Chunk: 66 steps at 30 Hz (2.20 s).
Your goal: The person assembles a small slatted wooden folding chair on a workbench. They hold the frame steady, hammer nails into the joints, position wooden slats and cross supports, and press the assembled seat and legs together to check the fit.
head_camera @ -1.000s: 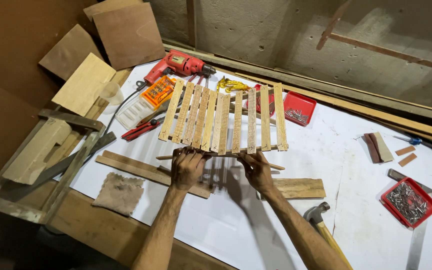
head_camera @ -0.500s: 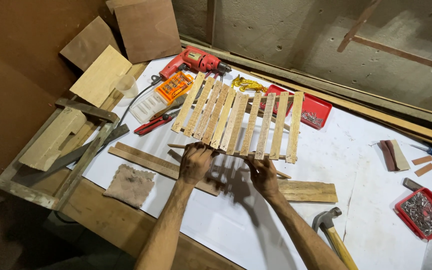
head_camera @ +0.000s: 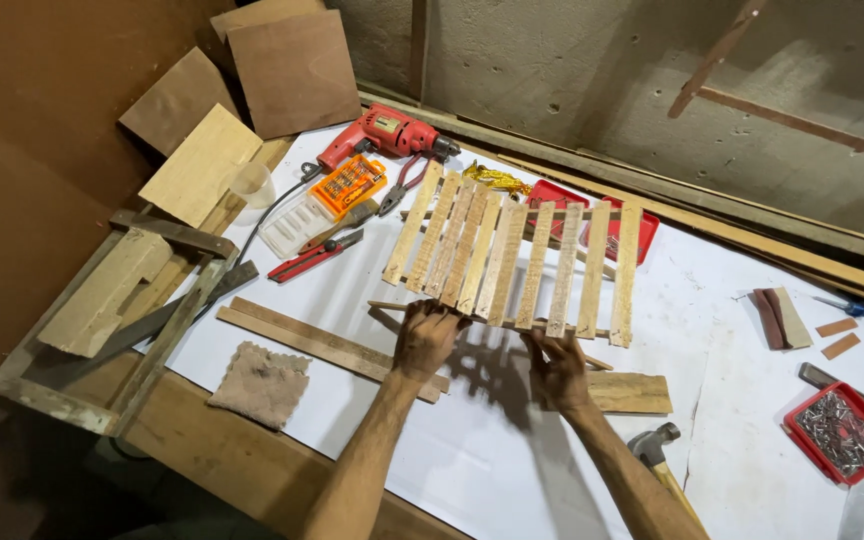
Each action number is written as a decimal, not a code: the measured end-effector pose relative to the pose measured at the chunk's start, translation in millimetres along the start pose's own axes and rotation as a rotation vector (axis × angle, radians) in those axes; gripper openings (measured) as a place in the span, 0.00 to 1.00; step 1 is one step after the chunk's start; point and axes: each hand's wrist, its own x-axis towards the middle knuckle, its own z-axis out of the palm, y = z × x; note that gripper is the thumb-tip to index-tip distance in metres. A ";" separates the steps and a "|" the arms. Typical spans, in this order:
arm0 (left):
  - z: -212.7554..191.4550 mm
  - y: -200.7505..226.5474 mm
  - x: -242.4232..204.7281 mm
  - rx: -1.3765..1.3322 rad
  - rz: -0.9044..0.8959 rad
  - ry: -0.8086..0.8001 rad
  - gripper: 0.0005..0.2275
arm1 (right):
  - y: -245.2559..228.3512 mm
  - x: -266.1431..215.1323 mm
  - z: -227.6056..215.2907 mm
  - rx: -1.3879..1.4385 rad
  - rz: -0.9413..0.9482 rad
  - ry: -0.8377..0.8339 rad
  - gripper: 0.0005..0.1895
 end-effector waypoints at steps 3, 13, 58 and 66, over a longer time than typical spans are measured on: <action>-11.6 34.2 33.7 -0.015 -0.032 0.035 0.03 | -5.5 10.4 -29.5 -0.341 -0.039 0.044 0.07; 6.0 64.9 55.1 -0.080 -0.006 0.064 0.02 | 44.2 -18.5 -61.9 -0.308 0.317 -0.169 0.16; 30.4 134.9 27.5 -0.215 0.091 -0.173 0.13 | -21.7 33.3 -97.0 -0.327 0.260 -0.297 0.18; 80.7 130.8 22.0 -0.198 0.037 -0.311 0.10 | -26.4 18.0 -135.1 -0.461 0.497 -0.468 0.11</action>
